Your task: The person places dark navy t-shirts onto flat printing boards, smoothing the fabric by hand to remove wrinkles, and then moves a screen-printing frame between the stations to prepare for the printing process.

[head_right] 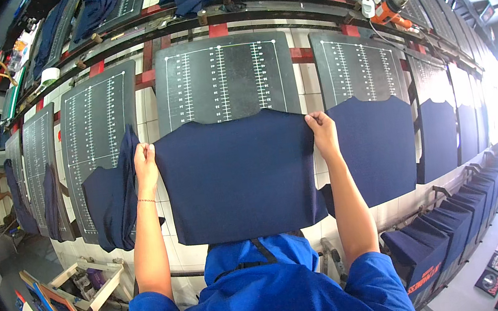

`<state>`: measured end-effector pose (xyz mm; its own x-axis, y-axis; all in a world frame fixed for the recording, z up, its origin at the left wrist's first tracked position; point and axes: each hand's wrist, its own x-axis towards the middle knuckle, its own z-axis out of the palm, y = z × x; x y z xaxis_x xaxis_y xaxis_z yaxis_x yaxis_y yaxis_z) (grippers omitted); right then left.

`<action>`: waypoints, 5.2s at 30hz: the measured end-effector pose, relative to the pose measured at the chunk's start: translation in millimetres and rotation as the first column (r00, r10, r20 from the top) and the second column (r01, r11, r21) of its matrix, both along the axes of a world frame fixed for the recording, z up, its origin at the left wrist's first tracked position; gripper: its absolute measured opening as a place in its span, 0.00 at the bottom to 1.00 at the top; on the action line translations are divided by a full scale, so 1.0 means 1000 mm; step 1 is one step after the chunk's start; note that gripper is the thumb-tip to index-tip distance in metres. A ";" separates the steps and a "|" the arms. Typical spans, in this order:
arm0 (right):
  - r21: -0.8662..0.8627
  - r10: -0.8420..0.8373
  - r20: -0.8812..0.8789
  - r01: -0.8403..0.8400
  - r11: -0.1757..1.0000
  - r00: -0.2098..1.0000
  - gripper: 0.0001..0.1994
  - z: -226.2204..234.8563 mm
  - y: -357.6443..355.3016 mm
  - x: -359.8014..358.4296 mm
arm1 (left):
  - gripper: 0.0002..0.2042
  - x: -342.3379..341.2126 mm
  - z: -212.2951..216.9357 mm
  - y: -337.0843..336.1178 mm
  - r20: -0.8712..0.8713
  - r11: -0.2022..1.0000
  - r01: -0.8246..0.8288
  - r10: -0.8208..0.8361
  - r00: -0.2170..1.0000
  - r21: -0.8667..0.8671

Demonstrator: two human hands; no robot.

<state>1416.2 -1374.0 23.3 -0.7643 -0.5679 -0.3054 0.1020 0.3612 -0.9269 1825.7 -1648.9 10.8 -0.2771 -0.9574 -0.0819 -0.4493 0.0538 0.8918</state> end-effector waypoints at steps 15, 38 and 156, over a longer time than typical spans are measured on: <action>0.101 -0.009 -0.075 0.016 0.995 0.997 0.08 -0.015 -0.019 -0.009 | 0.09 -0.010 -0.011 -0.026 0.075 0.997 0.050 -0.054 0.996 0.057; 0.051 -0.014 0.600 -0.021 0.998 0.800 0.26 -0.049 0.233 0.147 | 0.24 0.130 0.000 0.179 -0.141 0.798 0.104 -0.025 0.990 0.594; 0.551 0.704 -0.631 -0.450 0.703 0.326 0.41 0.046 -0.124 0.156 | 0.36 0.031 0.042 0.266 0.672 0.846 0.527 -0.344 0.656 -0.081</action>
